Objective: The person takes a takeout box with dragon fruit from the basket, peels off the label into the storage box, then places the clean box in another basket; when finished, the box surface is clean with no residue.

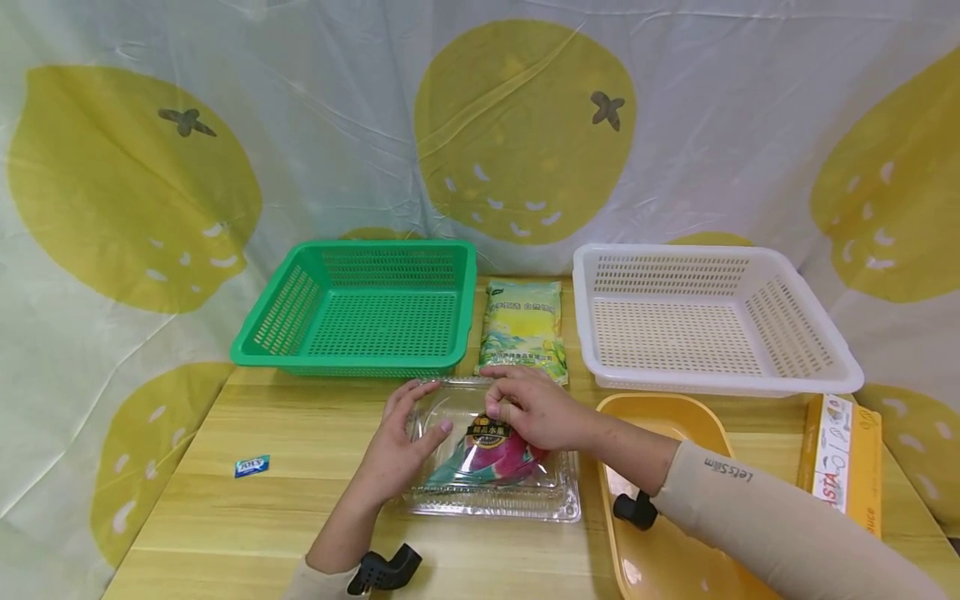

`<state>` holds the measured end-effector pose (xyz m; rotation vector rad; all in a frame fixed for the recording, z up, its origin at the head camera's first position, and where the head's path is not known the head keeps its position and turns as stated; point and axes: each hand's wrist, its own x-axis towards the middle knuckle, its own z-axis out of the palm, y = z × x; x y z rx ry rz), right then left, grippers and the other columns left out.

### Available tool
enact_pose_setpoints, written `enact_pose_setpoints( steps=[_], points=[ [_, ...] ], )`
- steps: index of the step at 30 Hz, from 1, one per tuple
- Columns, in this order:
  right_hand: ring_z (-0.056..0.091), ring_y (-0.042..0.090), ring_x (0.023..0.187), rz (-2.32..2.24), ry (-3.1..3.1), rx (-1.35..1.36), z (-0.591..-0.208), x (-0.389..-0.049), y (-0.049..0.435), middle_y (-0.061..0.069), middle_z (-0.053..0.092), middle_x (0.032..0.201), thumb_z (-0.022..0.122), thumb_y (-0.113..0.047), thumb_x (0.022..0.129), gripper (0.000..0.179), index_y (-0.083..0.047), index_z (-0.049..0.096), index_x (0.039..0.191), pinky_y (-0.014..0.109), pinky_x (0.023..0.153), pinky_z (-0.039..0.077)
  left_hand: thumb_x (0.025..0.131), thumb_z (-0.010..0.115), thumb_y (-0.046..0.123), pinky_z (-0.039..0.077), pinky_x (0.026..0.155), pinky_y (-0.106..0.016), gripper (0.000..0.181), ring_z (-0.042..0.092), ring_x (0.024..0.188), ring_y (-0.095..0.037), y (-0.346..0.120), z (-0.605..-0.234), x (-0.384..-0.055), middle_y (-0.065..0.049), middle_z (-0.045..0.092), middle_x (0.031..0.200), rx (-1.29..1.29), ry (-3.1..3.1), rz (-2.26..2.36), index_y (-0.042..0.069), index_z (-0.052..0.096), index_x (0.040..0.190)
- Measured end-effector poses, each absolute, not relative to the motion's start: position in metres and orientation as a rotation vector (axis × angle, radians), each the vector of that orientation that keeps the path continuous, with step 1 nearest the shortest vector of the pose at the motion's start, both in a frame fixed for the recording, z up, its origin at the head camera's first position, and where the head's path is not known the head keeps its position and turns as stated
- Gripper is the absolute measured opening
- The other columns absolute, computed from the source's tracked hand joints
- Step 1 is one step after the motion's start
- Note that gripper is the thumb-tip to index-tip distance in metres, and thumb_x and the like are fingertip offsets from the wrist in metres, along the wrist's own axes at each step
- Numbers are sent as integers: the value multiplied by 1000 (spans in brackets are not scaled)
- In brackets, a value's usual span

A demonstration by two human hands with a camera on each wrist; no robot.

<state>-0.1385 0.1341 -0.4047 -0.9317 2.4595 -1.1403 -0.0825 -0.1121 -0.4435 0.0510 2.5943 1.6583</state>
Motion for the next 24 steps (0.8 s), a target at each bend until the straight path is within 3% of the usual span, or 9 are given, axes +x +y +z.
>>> enact_pose_setpoints(
  steps=[8,9,14,17,20,24],
  points=[
    [42,44,145,-1149,2470,-948,-404,-138,135,14,51,154,60,-22,102,12,-24,61,90,69,117,30,95,73,31,31,111,-76,54,34,148,-49,-113,-446,-82,-10,26,165,47,2597,1643,27,54,144],
    [43,44,145,-1171,2460,-929,-403,-139,135,14,52,154,58,-22,103,9,-22,65,97,68,117,31,95,73,31,31,112,-76,54,34,148,-49,-113,-446,-83,-10,26,165,52,2593,1645,27,54,145],
    [54,42,137,-1453,2356,-790,-397,-149,137,20,56,148,49,-19,108,18,-7,61,101,58,115,40,94,74,28,30,113,-74,55,33,149,-49,-114,-446,-83,-9,26,165,46,2583,1661,26,54,145],
    [64,38,123,-1568,2323,-720,-393,-152,138,23,65,134,52,-14,107,17,-3,57,96,44,106,53,94,74,27,29,114,-74,55,33,149,-49,-115,-446,-81,-9,26,165,40,2588,1657,25,54,145],
    [65,28,107,-1547,2369,-663,-388,-150,141,16,68,114,59,-14,103,10,-5,61,100,28,93,56,94,74,27,29,114,-74,55,32,149,-49,-114,-444,-81,-9,26,165,40,2592,1648,25,54,146],
    [62,25,94,-1474,2467,-613,-375,-146,153,6,65,100,66,-19,100,8,-12,66,103,26,82,53,94,74,27,29,114,-74,56,32,149,-50,-114,-443,-80,-10,26,166,35,2599,1639,25,54,146]
  ],
)
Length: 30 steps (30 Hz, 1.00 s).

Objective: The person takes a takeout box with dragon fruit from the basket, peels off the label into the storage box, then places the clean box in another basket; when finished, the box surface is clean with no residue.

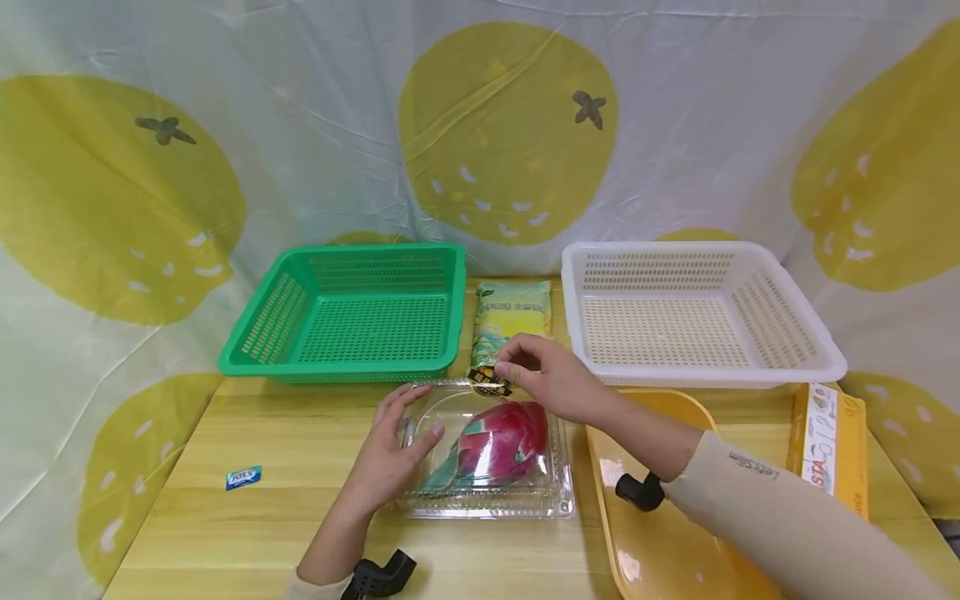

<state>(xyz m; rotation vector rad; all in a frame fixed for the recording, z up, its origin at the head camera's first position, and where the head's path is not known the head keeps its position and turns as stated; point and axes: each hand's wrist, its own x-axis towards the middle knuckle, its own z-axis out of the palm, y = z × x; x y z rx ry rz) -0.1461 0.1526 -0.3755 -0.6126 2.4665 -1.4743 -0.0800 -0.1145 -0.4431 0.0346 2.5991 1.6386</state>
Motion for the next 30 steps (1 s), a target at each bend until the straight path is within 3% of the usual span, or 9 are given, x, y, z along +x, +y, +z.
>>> enact_pose_setpoints(
  steps=[9,17,25,30],
  points=[
    [61,9,79,-1184,2807,-631,-356,-128,202,-9,71,86,74,-25,94,3,-25,74,97,28,71,51,94,74,28,29,112,-77,55,32,149,-50,-118,-440,-77,-9,26,166,10,2619,1609,28,53,145],
    [55,8,68,-1131,2916,-480,-366,-107,247,-7,71,82,76,-22,93,5,-22,74,97,23,59,46,94,74,28,26,111,-79,55,30,149,-52,-119,-443,-79,-12,26,165,23,2611,1608,25,54,145],
    [53,2,66,-935,3030,-424,-377,-99,284,-12,68,77,77,-23,92,3,-22,74,92,22,59,45,94,74,28,27,111,-78,55,31,149,-51,-117,-444,-81,-12,26,165,35,2617,1610,26,54,145],
    [54,1,69,-815,2951,-361,-385,-98,302,-7,69,80,76,-23,93,4,-21,73,90,22,60,47,94,74,29,27,110,-79,55,30,149,-52,-116,-444,-82,-12,26,165,42,2609,1606,26,54,145]
  ],
)
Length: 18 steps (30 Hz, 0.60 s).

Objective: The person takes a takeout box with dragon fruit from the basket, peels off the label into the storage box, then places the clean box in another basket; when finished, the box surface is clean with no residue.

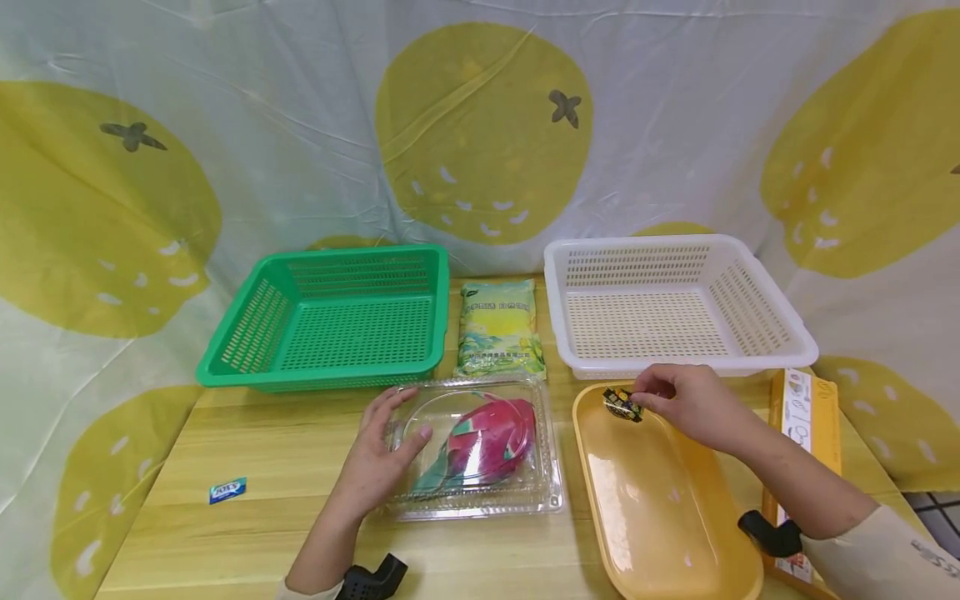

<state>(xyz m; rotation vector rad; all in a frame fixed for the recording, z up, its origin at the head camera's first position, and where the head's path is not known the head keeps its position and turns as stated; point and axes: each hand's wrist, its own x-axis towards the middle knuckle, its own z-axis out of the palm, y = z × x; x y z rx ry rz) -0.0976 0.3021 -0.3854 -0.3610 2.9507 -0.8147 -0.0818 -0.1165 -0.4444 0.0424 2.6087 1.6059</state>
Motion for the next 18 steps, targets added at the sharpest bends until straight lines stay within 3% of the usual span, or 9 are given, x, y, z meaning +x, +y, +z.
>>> enact_pose_setpoints(
  steps=[13,18],
  points=[
    [53,1,67,-667,2856,-418,-397,-103,321,-10,69,80,75,-15,91,8,-21,73,87,21,58,46,94,73,28,26,113,-77,55,30,149,-52,-117,-445,-83,-14,26,165,56,2615,1603,24,54,146],
    [50,0,65,-628,2852,-454,-400,-105,323,-8,72,82,77,-16,90,2,-15,77,87,21,57,46,94,73,28,26,113,-77,55,29,150,-51,-117,-444,-83,-14,26,165,49,2610,1605,24,54,145]
  ],
)
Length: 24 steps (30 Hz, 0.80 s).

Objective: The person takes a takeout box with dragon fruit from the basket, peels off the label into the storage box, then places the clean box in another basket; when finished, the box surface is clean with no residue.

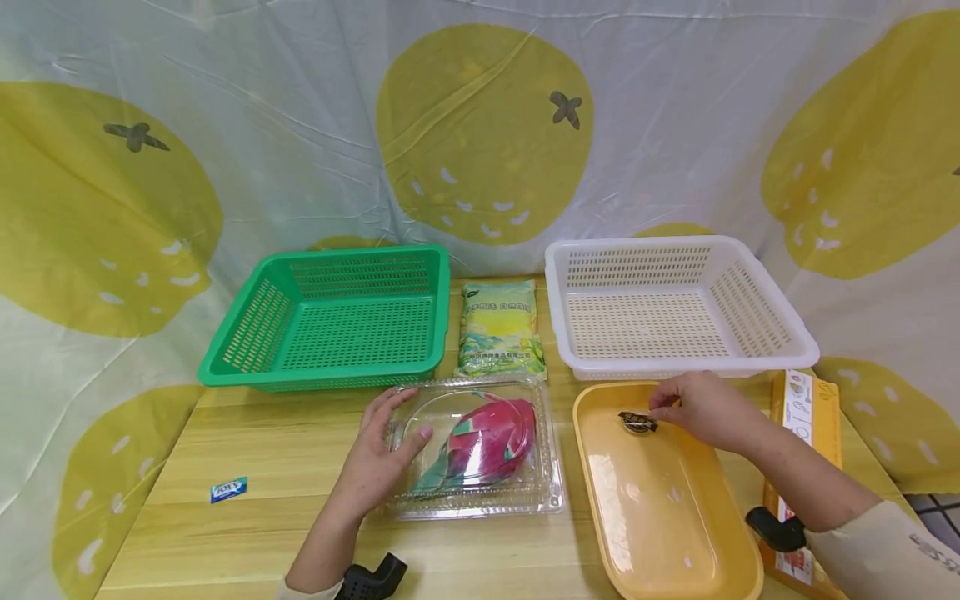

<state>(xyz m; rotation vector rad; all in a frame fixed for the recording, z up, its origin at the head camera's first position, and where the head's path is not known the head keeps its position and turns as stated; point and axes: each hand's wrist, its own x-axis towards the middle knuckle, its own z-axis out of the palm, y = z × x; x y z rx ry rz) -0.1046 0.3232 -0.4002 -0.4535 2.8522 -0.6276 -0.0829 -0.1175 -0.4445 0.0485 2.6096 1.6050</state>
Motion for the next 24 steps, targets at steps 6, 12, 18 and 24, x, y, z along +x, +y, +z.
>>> enact_pose_setpoints(
  steps=[6,12,18,24],
  points=[
    [54,-1,69,-609,2879,-478,-401,-106,327,-7,74,87,78,-16,89,4,-13,79,91,21,58,48,95,73,29,26,113,-77,55,30,150,-50,-117,-444,-83,-12,25,165,42,2611,1595,25,53,146],
    [55,-3,73,-655,2957,-442,-388,-105,330,-10,74,88,80,-21,88,6,-19,79,94,21,61,49,95,73,30,26,112,-78,54,29,150,-51,-118,-445,-82,-12,25,166,38,2607,1595,25,54,145],
    [51,-4,72,-775,3079,-414,-379,-111,348,-8,68,86,79,-22,90,9,-22,78,100,21,60,46,95,73,28,26,112,-78,54,28,150,-52,-117,-444,-82,-13,24,166,48,2603,1615,25,54,145],
    [37,-28,97,-805,3125,-275,-387,-124,390,1,74,111,83,-31,86,29,-18,78,111,7,72,41,94,73,26,25,112,-79,54,26,150,-53,-116,-444,-81,-15,21,166,53,2598,1639,23,55,145]
  ],
)
